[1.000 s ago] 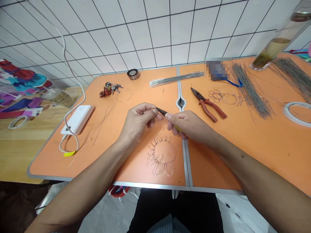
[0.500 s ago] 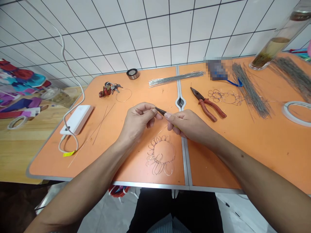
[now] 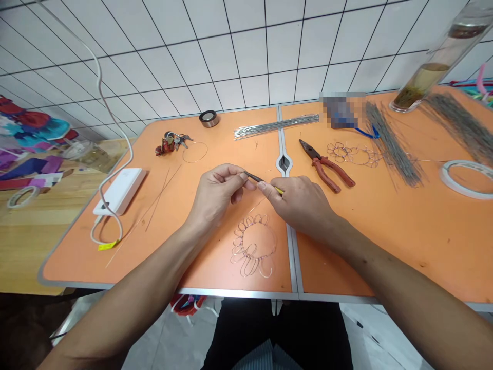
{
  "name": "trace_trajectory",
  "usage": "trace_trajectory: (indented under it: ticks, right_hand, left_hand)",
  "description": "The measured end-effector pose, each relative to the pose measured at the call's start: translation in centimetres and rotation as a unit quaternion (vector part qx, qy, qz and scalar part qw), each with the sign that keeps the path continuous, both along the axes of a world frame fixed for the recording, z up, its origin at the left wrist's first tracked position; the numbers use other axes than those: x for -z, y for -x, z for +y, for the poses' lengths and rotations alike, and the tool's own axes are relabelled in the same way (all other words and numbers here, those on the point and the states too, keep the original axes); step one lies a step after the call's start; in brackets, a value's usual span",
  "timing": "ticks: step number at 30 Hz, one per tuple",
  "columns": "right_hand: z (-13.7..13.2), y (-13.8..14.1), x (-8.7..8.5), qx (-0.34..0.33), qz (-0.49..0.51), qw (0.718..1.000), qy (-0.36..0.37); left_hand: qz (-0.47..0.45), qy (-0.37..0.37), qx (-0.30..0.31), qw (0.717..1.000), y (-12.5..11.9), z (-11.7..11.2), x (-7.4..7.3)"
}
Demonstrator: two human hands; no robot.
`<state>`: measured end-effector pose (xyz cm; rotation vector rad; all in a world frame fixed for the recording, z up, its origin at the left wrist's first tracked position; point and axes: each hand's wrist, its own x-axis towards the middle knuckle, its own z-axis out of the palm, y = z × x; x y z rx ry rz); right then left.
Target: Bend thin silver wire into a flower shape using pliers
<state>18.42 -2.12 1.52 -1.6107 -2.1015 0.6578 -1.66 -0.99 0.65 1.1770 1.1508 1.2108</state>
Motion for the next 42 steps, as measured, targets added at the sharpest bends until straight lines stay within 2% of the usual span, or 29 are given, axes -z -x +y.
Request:
trace_trajectory:
  ticks: [6,11,17,25,33,42]
  right_hand:
    - [0.0,0.1,0.2,0.021,-0.072,0.996,-0.052]
    - [0.2,0.1,0.9,0.013,-0.112,0.986,-0.124]
    - [0.6,-0.3,1.9,0.005,-0.158,0.973,-0.168]
    - [0.7,-0.3,1.9,-0.006,-0.17,0.969,-0.178]
    - [1.3,-0.9,2.4,0.008,-0.152,0.966,-0.211]
    - [1.8,-1.4,3.0,0.002,-0.153,0.955,-0.254]
  left_hand:
    - [0.002,0.0,-0.01,1.0,-0.1,0.0,0.1]
    - [0.008,-0.005,-0.008,1.0,0.0,0.0,0.2]
    - [0.015,-0.002,-0.009,1.0,0.1,-0.1,0.0]
    - [0.013,-0.004,-0.012,1.0,0.0,-0.3,-0.2]
    - [-0.006,0.021,0.023,1.0,0.2,-0.2,-0.3]
    - [0.039,-0.049,-0.043,0.997,0.1,0.0,-0.4]
